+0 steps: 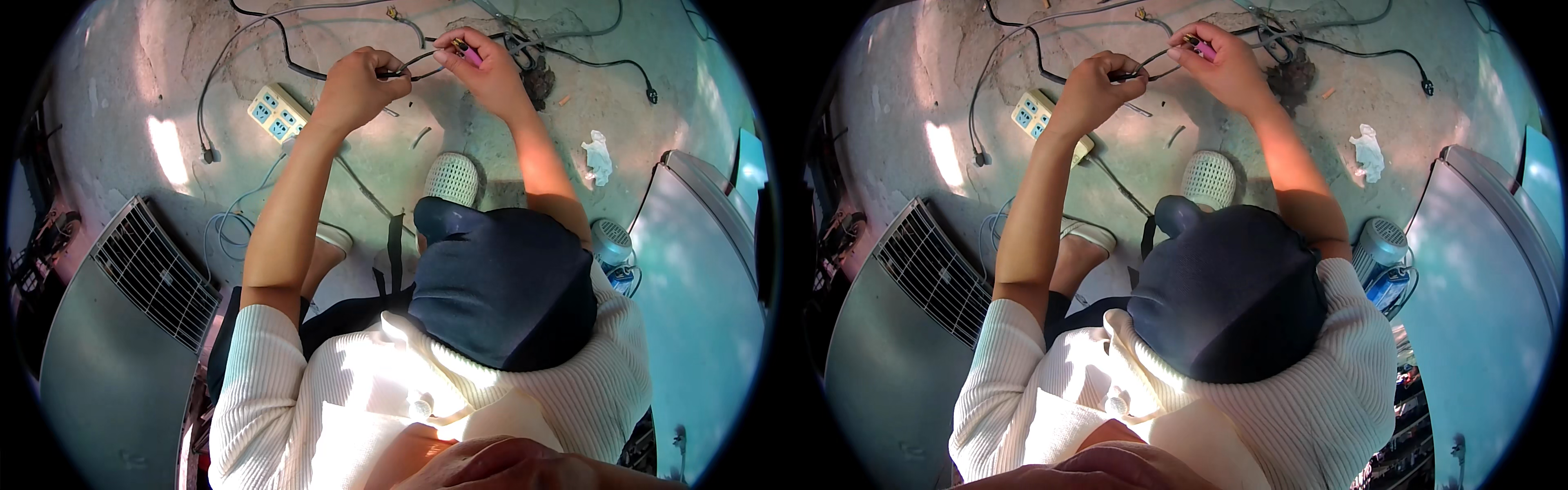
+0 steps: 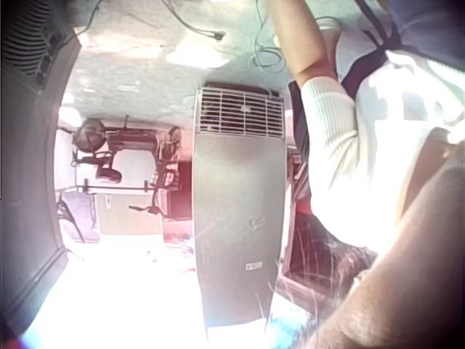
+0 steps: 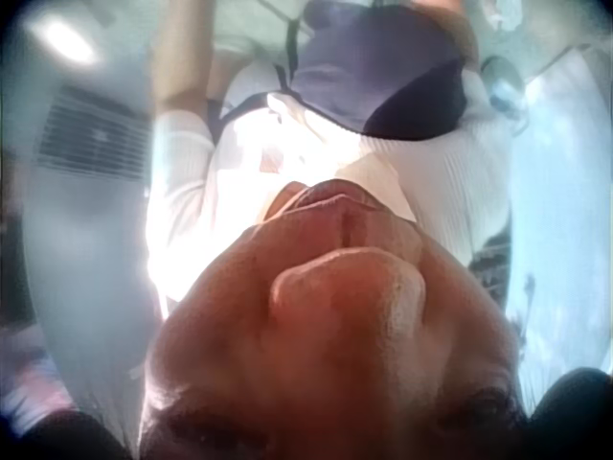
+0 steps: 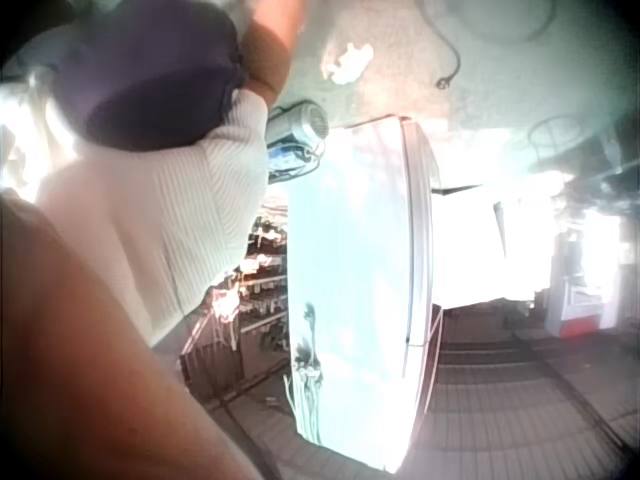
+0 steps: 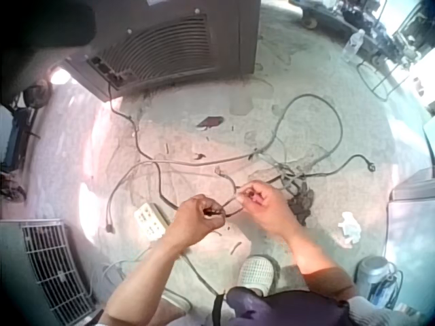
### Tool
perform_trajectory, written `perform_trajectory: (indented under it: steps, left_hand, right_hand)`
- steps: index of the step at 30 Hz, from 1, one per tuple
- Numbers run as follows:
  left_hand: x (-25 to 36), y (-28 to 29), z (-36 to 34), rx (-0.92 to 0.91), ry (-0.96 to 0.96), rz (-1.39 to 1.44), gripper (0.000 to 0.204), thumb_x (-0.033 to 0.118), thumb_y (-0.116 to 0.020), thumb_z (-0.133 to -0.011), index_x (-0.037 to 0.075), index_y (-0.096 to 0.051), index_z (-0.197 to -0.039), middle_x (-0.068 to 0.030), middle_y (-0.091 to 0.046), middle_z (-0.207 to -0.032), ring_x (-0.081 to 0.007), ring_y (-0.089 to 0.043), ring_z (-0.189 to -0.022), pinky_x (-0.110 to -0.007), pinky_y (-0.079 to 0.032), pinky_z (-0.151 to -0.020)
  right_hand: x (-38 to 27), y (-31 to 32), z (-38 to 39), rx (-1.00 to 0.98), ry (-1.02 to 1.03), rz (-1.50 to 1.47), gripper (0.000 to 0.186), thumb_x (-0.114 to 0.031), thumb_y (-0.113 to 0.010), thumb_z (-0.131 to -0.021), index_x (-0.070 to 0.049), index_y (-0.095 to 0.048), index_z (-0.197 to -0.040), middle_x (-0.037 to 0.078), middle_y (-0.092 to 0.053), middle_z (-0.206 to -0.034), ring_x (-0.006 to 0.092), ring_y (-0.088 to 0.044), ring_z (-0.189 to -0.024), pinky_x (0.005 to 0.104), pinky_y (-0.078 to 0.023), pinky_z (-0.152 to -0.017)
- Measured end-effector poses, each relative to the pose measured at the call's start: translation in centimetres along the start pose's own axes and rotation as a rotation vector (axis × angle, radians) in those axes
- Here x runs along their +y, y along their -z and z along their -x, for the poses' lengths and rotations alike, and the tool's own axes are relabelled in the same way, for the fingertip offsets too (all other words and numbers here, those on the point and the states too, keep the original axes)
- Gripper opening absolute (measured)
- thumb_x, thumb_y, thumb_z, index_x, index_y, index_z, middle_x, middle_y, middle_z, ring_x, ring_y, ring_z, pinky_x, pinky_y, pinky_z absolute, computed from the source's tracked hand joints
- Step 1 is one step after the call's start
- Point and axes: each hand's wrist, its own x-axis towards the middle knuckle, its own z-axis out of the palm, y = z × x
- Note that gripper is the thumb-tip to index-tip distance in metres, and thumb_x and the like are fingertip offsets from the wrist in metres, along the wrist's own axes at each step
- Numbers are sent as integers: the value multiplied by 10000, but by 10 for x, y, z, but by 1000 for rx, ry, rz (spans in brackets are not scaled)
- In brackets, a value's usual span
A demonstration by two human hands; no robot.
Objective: The person strips and connects electrical wires using a lighter to heat-shrink or melt insulation, then organizes the wires near an appliance unit.
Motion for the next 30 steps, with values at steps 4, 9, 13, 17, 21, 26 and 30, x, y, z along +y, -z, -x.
perform_trajectory:
  steps: [4, 9, 13, 17, 21, 26, 30]
  left_hand:
    - [-2, 2, 2, -33, 17, 25, 216, 197, -708, -769, 26, -719, -899, -93, -653, -865, -177, -634, -802, -305, -492, -752]
    - [-2, 3, 0, -30, -4, 44, 221, 201, -711, -775, 14, -712, -893, -89, -660, -832, -166, -630, -764, -300, -493, -730]
    - [1, 4, 1, -38, 15, 70, 220, 204, -711, -782, 16, -708, -897, -81, -658, -840, -159, -627, -776, -297, -489, -737]
    - [-3, 4, 1, -32, -74, 85, 228, 203, -709, -789, 28, -697, -935, -62, -657, -847, -140, -618, -806, -283, -477, -760]
    - [0, 7, 2, -81, -58, 166, 227, 198, -703, -829, 18, -676, -964, -30, -659, -859, -112, -612, -841, -261, -472, -777]
    - [-3, 10, 1, -92, -26, 313, 227, 205, -695, -874, 1, -676, -973, -6, -664, -887, -97, -610, -862, -250, -476, -783]
    - [0, 12, 3, -67, -5, 147, 248, 218, -674, -888, 1, -682, -1010, -56, -669, -913, -143, -626, -850, -274, -481, -785]
  right_hand:
    - [-5, 10, 0, -137, -56, 26, 153, -153, -688, -883, -26, -662, -966, -14, -637, -842, 50, -560, -772, 216, -474, -720]
    - [-14, 13, -1, -152, -71, 62, 155, -155, -697, -871, -27, -676, -957, -14, -647, -818, 43, -561, -759, 209, -468, -707]
    - [-14, 16, 0, -160, -47, 116, 152, -153, -705, -857, -34, -692, -951, -15, -656, -813, 39, -565, -751, 207, -466, -693]
    - [-13, 18, 0, -169, -78, 119, 163, -155, -711, -851, -37, -698, -962, -15, -661, -806, 38, -568, -743, 208, -467, -679]
    - [-7, 17, -1, -161, -36, 86, 147, -186, -692, -885, -58, -701, -955, -69, -620, -753, -17, -440, -614, 156, -350, -539]
    - [-3, 17, -2, -149, -2, 100, 157, -188, -695, -883, -51, -699, -959, -59, -614, -752, -5, -459, -622, 171, -369, -541]
    - [-3, 16, -3, -155, 19, 159, 163, -190, -698, -882, -43, -692, -951, -51, -607, -753, 6, -481, -645, 180, -397, -565]
